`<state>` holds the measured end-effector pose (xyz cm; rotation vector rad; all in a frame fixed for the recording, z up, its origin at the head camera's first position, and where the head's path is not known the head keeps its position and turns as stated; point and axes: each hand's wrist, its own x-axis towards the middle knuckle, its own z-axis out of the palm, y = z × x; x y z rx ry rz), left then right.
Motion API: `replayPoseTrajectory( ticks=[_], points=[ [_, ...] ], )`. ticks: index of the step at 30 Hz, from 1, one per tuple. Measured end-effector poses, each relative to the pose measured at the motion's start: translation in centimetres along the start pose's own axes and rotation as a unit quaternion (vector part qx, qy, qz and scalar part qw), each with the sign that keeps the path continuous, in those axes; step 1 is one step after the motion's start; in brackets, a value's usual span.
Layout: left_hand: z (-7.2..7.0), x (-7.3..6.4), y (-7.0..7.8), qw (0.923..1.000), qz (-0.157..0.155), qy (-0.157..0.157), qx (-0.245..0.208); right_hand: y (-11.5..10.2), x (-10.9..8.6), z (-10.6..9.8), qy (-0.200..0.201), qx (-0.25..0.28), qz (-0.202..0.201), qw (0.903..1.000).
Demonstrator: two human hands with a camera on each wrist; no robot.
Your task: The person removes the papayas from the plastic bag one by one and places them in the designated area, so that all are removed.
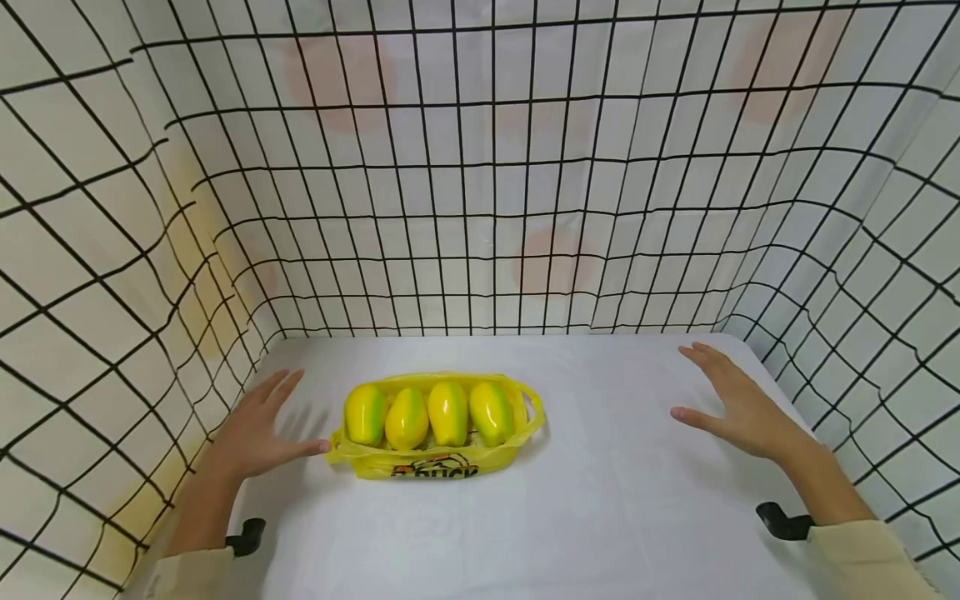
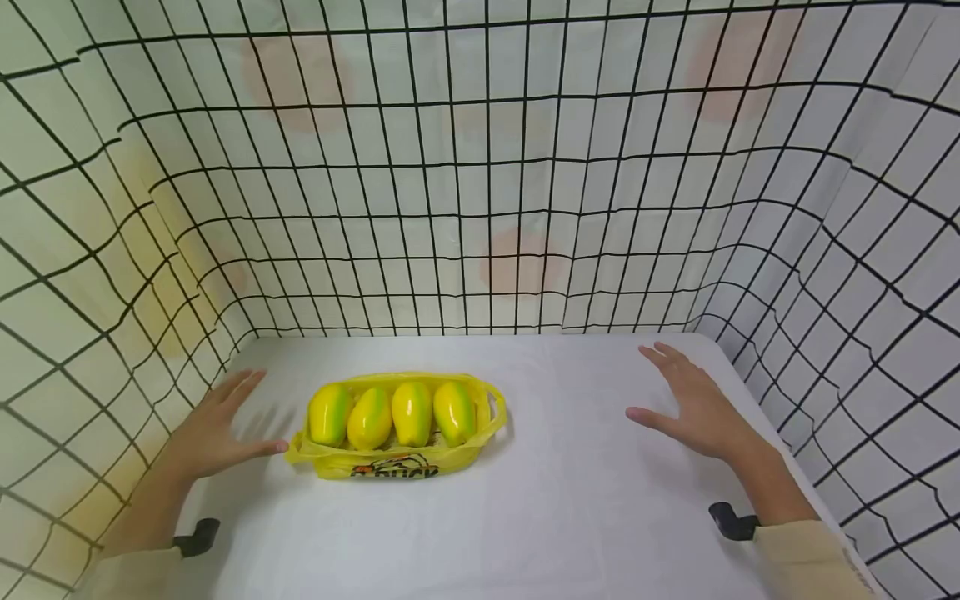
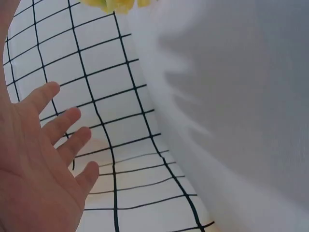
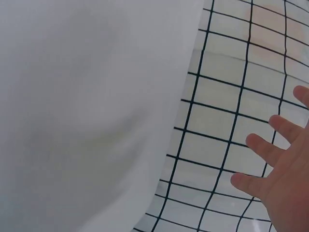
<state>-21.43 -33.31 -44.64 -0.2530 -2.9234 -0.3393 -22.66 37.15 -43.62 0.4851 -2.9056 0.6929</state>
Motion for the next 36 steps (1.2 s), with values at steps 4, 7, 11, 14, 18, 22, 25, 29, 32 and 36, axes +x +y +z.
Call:
replayPoseTrajectory(
  ticks=[4,7,11,14,18,22,25,29,32,36],
  points=[
    [0.4,0.1,0.5,1.0000,0.004,0.005,-0.004,-0.7,0.5,0.6,-0.001,0.012,-0.001,0.9999],
    [0.8,0.3,0.8,0.9997,0.012,0.017,-0.015,-1.3,0.9,1.0,0.000,0.022,0.002,0.9998],
    [1.7,0.4,1.2,0.9990,0.017,0.017,-0.039,-2.0,1.1,1.5,-0.003,0.037,0.013,0.9992],
    [2.2,0.5,1.4,0.9988,0.010,0.006,-0.048,-2.4,1.3,2.1,-0.006,0.047,0.018,0.9987],
    [2.8,0.6,1.9,0.9981,0.006,-0.012,-0.060,-3.1,1.7,2.9,-0.003,0.055,0.018,0.9983],
    [3.6,0.8,2.6,0.9968,0.003,-0.025,-0.075,-4.3,2.6,3.8,0.001,0.063,0.021,0.9978],
    [4.2,0.9,3.0,0.9966,-0.002,-0.025,-0.079,-5.3,3.4,4.4,0.003,0.073,0.024,0.9971],
    [4.7,1.0,3.5,0.9967,-0.010,-0.025,-0.076,-6.7,4.0,5.2,0.007,0.097,0.025,0.9949],
    [4.9,1.0,3.8,0.9963,-0.013,-0.028,-0.081,-7.6,4.3,5.8,0.007,0.112,0.025,0.9933],
    [5.4,1.2,4.0,0.9950,-0.012,-0.026,-0.096,-8.5,4.8,6.7,0.005,0.123,0.023,0.9922]
  ],
)
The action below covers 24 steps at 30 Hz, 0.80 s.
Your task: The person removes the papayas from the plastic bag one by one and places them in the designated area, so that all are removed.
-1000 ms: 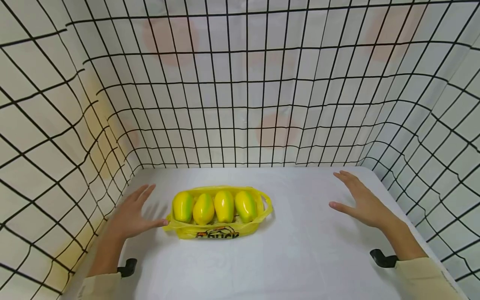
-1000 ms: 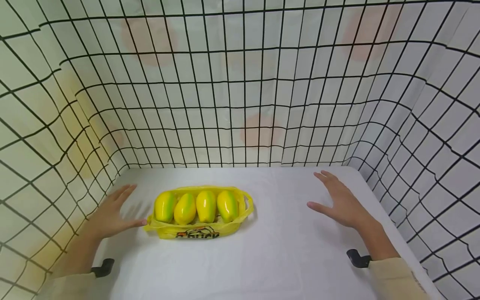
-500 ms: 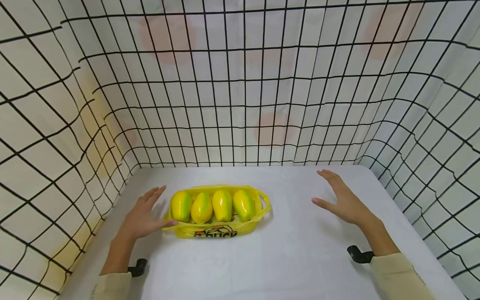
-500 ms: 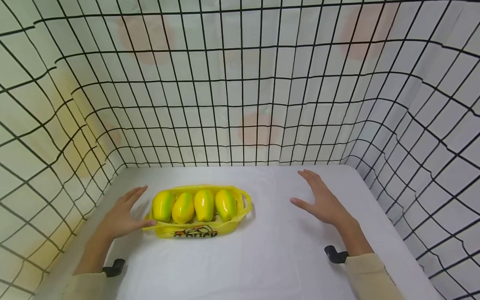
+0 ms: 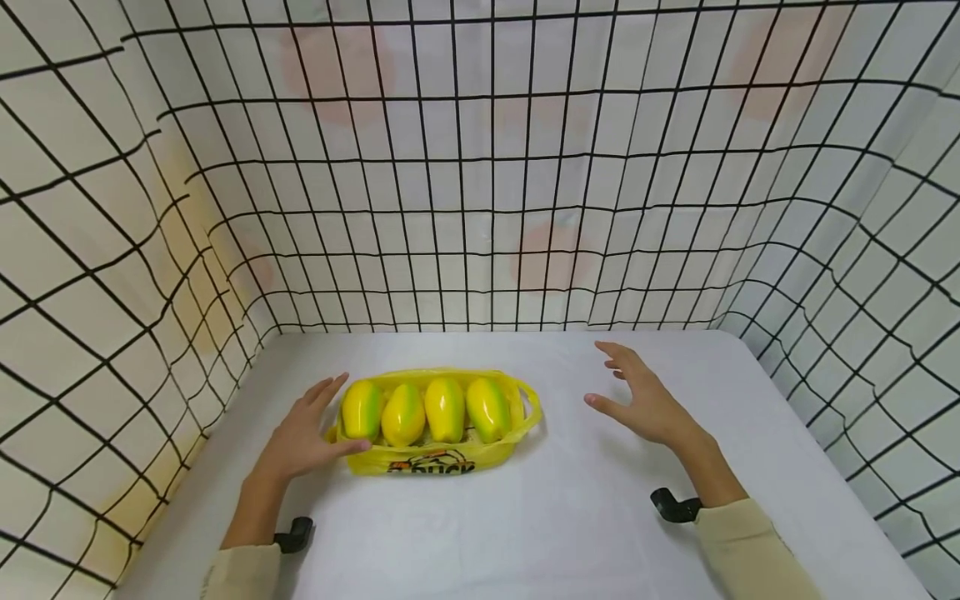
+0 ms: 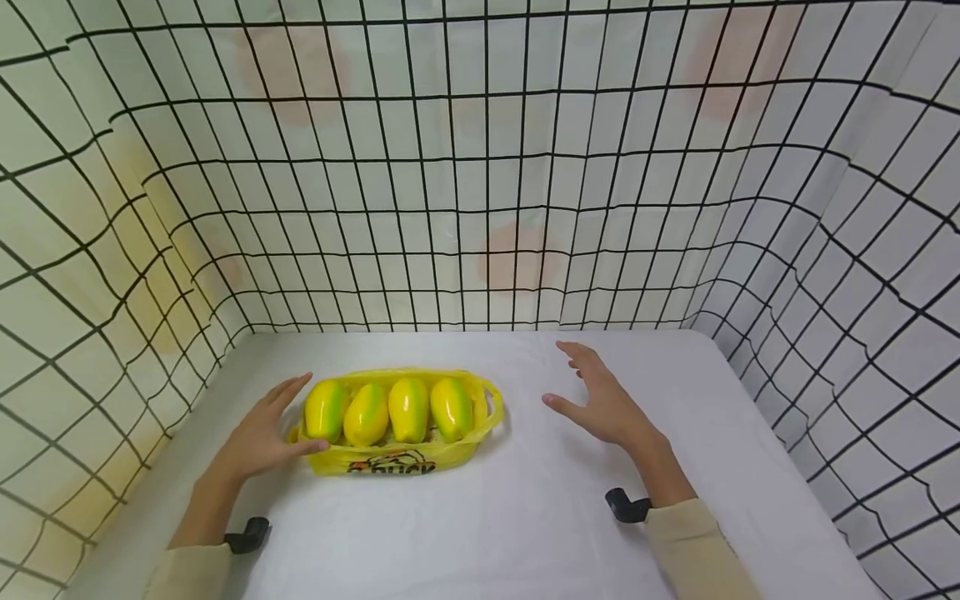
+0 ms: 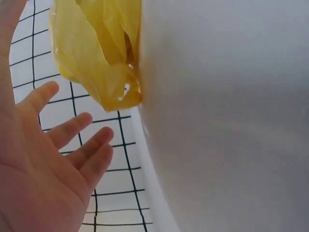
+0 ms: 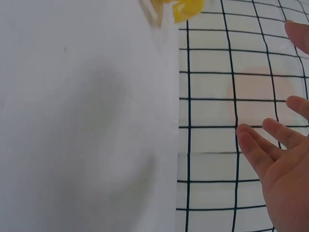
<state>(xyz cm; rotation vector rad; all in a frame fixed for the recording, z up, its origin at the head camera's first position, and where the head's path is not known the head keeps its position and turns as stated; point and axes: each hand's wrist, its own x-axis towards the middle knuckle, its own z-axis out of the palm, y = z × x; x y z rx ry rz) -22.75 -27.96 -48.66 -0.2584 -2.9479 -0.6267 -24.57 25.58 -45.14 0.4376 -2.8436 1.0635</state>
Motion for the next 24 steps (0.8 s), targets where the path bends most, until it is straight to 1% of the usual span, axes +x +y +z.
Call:
replayPoseTrajectory(
  ticks=[7,11,15,20,24],
  points=[
    [0.6,0.3,0.2,0.9994,-0.006,-0.010,-0.033,-1.1,0.5,1.8,-0.011,0.023,-0.015,0.9996],
    [1.1,0.3,0.3,0.9985,-0.003,-0.012,-0.053,-1.7,0.6,2.6,-0.023,0.038,-0.013,0.9989],
    [1.6,0.4,0.3,0.9967,-0.003,-0.017,-0.079,-2.5,0.7,3.2,-0.028,0.077,-0.017,0.9965],
    [1.9,0.5,0.6,0.9951,-0.008,-0.018,-0.097,-3.6,1.2,4.1,-0.034,0.116,-0.045,0.9917],
    [2.1,0.4,0.6,0.9937,-0.013,-0.021,-0.110,-4.3,1.4,5.1,-0.040,0.143,-0.051,0.9876]
  ],
)
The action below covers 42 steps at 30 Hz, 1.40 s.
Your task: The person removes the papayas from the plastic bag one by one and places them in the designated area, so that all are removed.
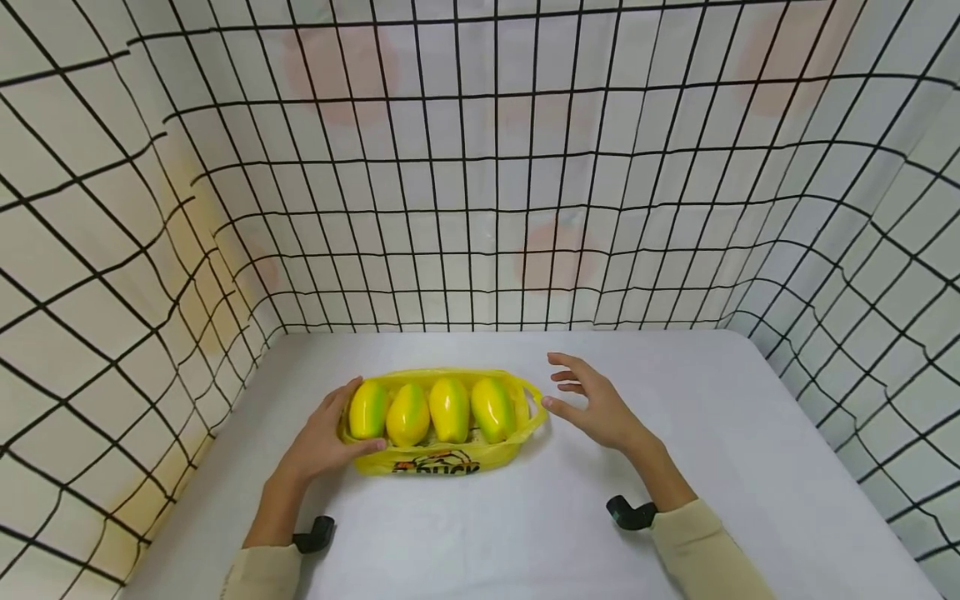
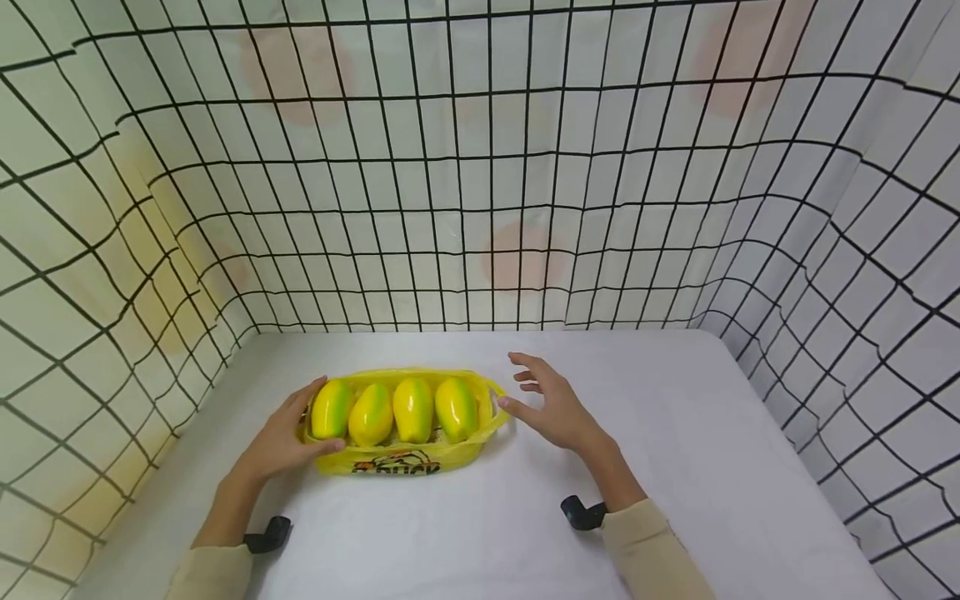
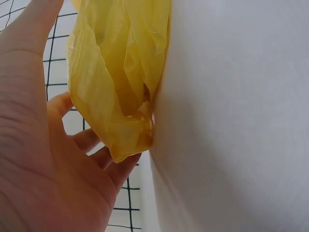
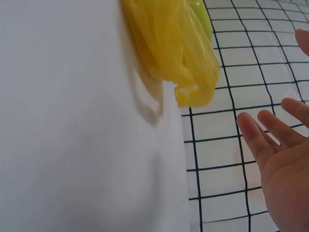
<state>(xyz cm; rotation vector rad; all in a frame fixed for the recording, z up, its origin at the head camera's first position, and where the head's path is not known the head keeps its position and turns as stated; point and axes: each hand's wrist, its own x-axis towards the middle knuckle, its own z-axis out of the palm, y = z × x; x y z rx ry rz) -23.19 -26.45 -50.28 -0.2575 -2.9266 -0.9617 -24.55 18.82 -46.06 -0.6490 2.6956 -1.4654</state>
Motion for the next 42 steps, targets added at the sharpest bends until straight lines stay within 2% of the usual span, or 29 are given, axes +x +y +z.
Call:
replayPoseTrajectory(
  ticks=[8,17,25,33,38,42],
  points=[
    [0.7,-0.4,-0.5,0.9998,-0.011,-0.014,-0.007,-0.1,0.3,2.2,-0.010,0.035,0.000,0.9993],
    [0.7,-0.1,-0.7,0.9999,-0.004,0.005,0.009,-0.5,1.4,4.1,-0.018,0.041,0.006,0.9990],
    [0.6,0.1,-0.5,0.9999,-0.010,0.001,0.012,-1.0,2.2,5.4,-0.026,0.019,0.048,0.9983],
    [0.5,0.3,-0.5,1.0000,0.004,0.000,0.003,-1.4,2.9,6.9,-0.029,-0.013,0.076,0.9966],
    [0.5,0.4,-0.5,0.9999,0.012,-0.003,-0.005,-1.8,3.1,7.4,-0.032,-0.033,0.088,0.9950],
    [0.5,0.4,-0.4,0.9998,0.013,-0.007,-0.013,-1.8,3.3,7.7,-0.037,-0.064,0.083,0.9938]
  ],
)
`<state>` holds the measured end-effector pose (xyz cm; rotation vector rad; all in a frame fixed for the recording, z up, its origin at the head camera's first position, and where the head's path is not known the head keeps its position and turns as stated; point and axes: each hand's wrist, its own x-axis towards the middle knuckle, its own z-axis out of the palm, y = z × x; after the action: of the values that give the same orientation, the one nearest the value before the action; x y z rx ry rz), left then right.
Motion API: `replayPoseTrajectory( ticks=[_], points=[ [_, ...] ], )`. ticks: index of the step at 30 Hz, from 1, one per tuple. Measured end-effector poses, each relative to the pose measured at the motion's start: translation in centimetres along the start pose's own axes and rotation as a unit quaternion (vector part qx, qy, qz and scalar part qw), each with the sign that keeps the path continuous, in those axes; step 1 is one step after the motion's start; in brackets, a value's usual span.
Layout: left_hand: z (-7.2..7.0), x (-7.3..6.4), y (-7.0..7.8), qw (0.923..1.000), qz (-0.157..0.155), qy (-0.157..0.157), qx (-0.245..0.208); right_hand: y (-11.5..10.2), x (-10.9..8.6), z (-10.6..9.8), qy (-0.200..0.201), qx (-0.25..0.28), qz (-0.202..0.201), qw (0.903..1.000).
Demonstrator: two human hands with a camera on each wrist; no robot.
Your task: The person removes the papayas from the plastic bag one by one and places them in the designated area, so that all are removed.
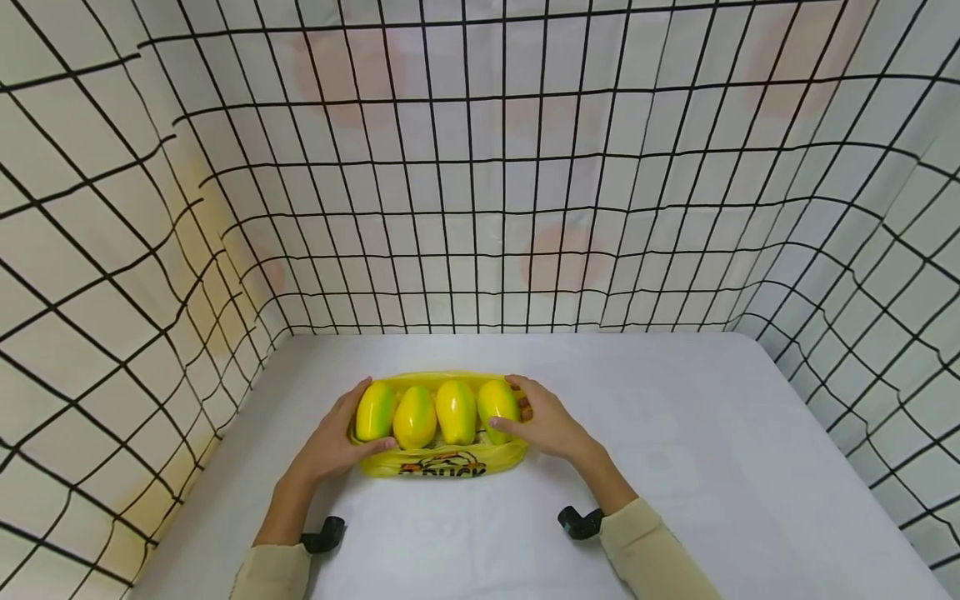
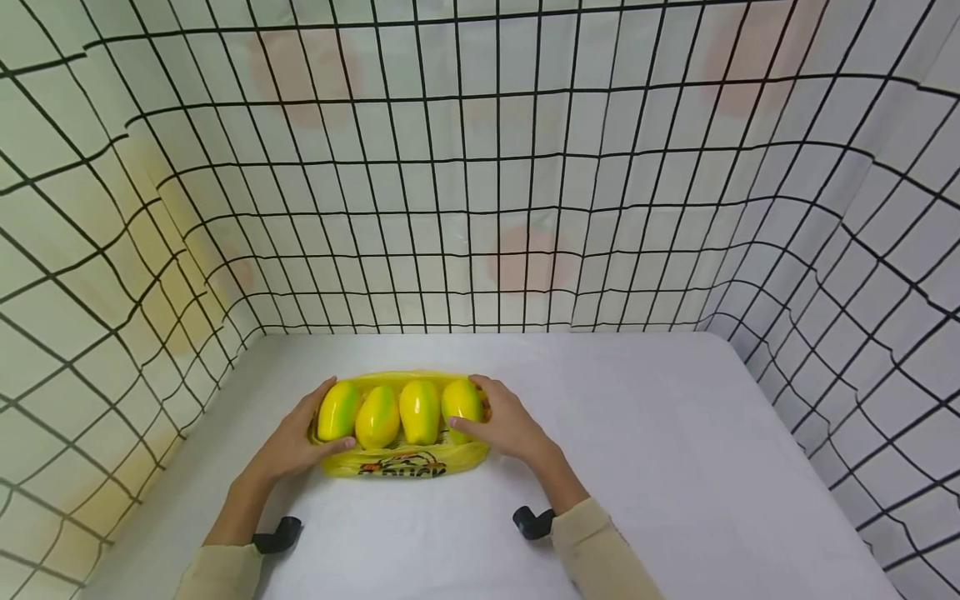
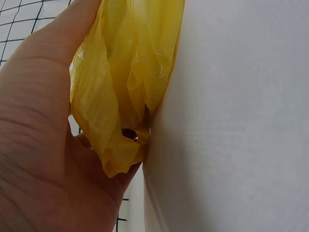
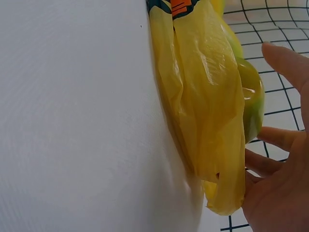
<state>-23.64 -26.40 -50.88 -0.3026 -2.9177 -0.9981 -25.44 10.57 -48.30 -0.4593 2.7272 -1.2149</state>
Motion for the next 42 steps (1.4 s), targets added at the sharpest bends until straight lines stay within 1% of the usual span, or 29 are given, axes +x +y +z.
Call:
replayPoseTrajectory(
  ticks=[3,7,11,18,28,32,36,42],
  points=[
    [0.0,0.1,0.2,1.0000,-0.002,-0.004,-0.006,0.2,0.1,0.1,-0.008,-0.014,-0.004,0.9999],
    [0.1,0.2,0.4,0.9999,-0.005,-0.008,-0.006,0.4,0.3,0.2,-0.014,-0.019,-0.009,0.9997],
    [0.3,0.4,0.6,0.9999,-0.010,-0.009,-0.008,0.6,0.4,0.3,-0.015,-0.024,-0.019,0.9994],
    [0.4,0.5,0.8,0.9998,-0.009,-0.008,-0.016,0.9,0.5,0.4,-0.012,-0.024,-0.016,0.9995],
    [0.4,0.6,0.5,0.9999,-0.008,-0.008,-0.006,0.5,0.0,-0.1,0.000,0.011,-0.004,0.9999],
    [0.2,0.3,0.2,0.9999,-0.008,-0.007,-0.011,0.2,-0.3,-0.3,-0.001,0.023,0.001,0.9997],
    [0.0,-0.1,0.0,0.9997,-0.011,-0.007,-0.019,0.1,-0.6,-0.7,-0.002,0.046,0.005,0.9989],
    [-0.1,-0.2,0.0,0.9998,-0.005,-0.009,-0.018,0.1,-1.1,-1.3,-0.002,0.066,0.006,0.9978]
  ],
)
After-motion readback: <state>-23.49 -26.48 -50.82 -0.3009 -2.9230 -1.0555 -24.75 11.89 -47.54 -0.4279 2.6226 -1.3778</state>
